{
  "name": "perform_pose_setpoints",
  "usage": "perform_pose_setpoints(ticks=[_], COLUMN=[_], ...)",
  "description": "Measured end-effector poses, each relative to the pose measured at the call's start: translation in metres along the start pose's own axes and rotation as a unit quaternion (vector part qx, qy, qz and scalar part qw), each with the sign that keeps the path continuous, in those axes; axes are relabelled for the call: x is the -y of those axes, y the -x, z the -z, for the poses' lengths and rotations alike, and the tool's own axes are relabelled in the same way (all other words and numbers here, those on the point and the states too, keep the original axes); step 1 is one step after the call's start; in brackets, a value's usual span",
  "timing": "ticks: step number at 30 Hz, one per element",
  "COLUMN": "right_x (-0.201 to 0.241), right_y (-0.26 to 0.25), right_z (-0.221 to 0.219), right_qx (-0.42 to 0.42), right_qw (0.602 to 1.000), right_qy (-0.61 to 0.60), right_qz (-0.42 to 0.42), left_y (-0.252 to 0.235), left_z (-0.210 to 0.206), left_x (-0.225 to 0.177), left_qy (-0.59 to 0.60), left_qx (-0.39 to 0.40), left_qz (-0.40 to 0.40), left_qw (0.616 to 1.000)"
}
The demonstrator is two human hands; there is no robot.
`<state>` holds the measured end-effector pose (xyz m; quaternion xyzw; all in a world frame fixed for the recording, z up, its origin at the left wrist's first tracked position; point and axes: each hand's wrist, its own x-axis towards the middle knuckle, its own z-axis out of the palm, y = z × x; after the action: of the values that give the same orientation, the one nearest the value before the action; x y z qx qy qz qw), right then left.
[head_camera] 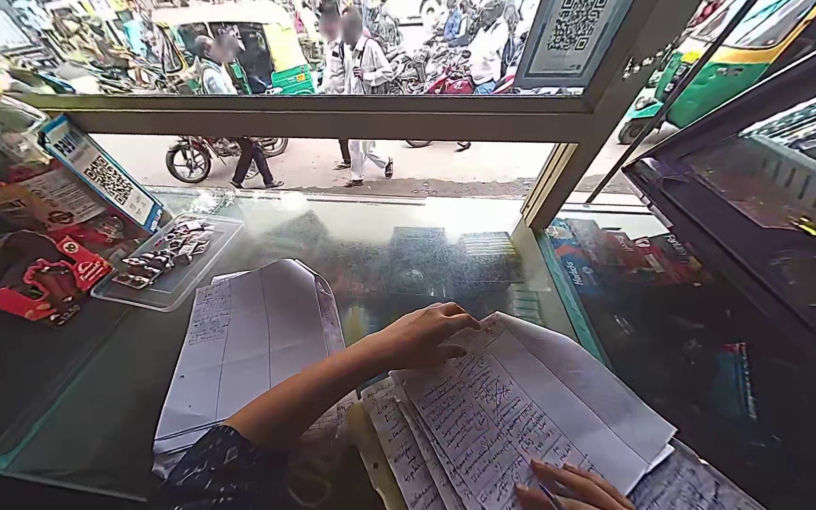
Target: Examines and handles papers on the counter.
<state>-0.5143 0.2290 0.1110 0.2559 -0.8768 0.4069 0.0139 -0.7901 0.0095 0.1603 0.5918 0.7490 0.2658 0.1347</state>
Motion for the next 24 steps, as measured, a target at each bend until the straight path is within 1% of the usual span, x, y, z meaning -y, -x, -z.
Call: perform_pose_setpoints(ticks=[2, 3, 5, 8, 11, 15, 19, 22, 24], right_x=[-0.002, -0.004, -0.005, 0.001, 0.002, 0.005, 0.019, 0.024, 0.023], right_y=[-0.004, -0.006, -0.013, -0.02, -0.017, -0.016, -0.02, -0.019, -0.018], right_z=[0.0, -0.001, -0.005, -0.011, -0.012, -0.015, -0.024, -0.023, -0.015], right_qx=[-0.017, -0.027, -0.054, -0.086, -0.145, -0.242, -0.294, -0.336, -0.36], right_qw=[1.0, 0.999, 0.997, 0.993, 0.988, 0.964, 0.939, 0.926, 0.924], right_qy=[0.012, 0.017, 0.042, 0.064, -0.015, -0.101, -0.172, -0.163, -0.123], right_qz=[-0.007, -0.011, -0.024, -0.038, -0.045, -0.041, -0.052, -0.054, -0.044], left_y=[0.001, 0.003, 0.009, 0.027, 0.046, 0.063, 0.073, 0.077, 0.079], left_z=[0.003, 0.004, 0.002, -0.013, -0.034, -0.06, -0.079, -0.08, -0.081], left_x=[-0.019, -0.033, -0.063, -0.099, -0.121, -0.14, -0.152, -0.161, -0.164], left_qy=[-0.07, -0.1, -0.146, -0.215, -0.295, -0.345, -0.43, -0.455, -0.452], left_qx=[-0.02, -0.025, -0.025, -0.007, -0.002, 0.037, 0.057, 0.091, 0.1], left_qz=[0.026, 0.027, -0.008, -0.096, -0.136, -0.113, -0.076, -0.049, -0.035], left_qw=[0.997, 0.994, 0.989, 0.972, 0.946, 0.931, 0.898, 0.884, 0.886])
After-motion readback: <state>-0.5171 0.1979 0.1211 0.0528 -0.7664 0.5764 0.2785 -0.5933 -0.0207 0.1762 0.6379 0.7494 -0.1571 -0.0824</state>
